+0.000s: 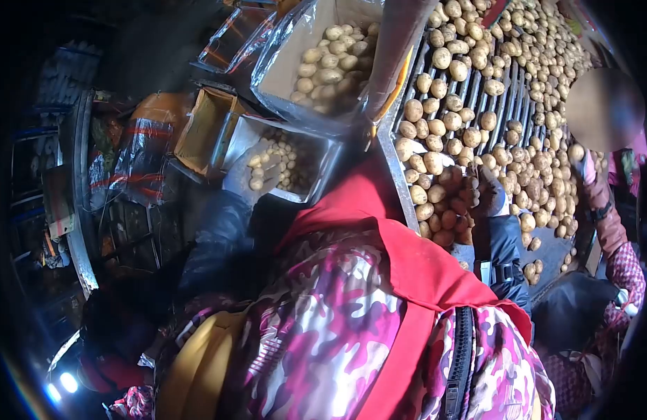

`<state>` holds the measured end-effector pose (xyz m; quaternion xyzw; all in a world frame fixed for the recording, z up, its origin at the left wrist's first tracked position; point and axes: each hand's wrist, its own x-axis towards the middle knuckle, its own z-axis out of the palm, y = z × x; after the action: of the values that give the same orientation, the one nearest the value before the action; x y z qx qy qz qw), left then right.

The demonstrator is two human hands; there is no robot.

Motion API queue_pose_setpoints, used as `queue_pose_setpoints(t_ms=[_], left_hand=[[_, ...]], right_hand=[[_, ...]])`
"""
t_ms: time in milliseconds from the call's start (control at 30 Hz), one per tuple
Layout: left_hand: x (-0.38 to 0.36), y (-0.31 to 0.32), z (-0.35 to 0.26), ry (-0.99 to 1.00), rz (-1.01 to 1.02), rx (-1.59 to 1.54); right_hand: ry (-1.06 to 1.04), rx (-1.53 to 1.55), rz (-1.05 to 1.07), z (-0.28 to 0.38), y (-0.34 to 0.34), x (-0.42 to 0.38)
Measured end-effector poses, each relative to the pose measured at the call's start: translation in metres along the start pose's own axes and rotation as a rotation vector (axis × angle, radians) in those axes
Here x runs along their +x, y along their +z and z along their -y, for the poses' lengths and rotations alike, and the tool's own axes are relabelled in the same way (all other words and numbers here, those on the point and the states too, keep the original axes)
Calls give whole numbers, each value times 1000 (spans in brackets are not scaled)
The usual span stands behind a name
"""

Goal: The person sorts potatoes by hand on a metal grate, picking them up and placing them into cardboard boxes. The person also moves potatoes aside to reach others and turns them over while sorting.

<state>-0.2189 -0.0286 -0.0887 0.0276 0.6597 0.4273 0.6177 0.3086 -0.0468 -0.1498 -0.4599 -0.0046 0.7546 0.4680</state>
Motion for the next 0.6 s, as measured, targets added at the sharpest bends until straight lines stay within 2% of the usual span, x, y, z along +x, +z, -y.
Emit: queue_pose_setpoints(t_ms=[33, 100, 133, 167, 200, 233, 267, 300, 333, 400, 433, 467, 500, 533, 567, 600], left_hand=[[-3, 5, -1, 13, -66, 30], [23, -7, 12, 104, -128, 160], [49, -23, 28, 277, -70, 324], [79, -39, 47, 518, 5, 527], [93, -44, 58, 662, 134, 605], [82, -28, 56, 166, 392, 261], [50, 9, 55, 85, 540, 199], [18, 46, 54, -5, 682, 146], [2, 75, 60, -127, 627, 201], [-13, 95, 82, -191, 718, 137], [-18, 101, 91, -233, 763, 105], [-19, 105, 91, -280, 808, 74], [-32, 103, 67, -139, 1010, 159], [-29, 96, 57, -113, 960, 242], [-24, 90, 49, -89, 911, 326], [-21, 84, 38, -66, 861, 411]], right_hand=[[-18, -77, 126, -5, -26, 14], [-90, -203, 17, -14, -11, 5], [-131, -264, -37, -20, 9, -2], [-97, -172, -193, -22, 63, -20], [-90, -220, 21, -25, 40, -6], [-68, -364, 45, -25, 86, -27], [-61, -509, 79, -23, 135, -50], [-74, -651, 213, -29, 135, -41], [-84, -794, 341, -36, 136, -32], [-153, -941, 596, -42, 177, -44], [-295, -939, 666, -50, 166, -37], [-346, -999, 646, -44, 165, -39], [-283, -904, 561, -34, 172, -51], [-218, -807, 475, -26, 175, -62], [-279, -749, 284, -28, 158, -61], [-268, -672, 201, -29, 133, -54]])
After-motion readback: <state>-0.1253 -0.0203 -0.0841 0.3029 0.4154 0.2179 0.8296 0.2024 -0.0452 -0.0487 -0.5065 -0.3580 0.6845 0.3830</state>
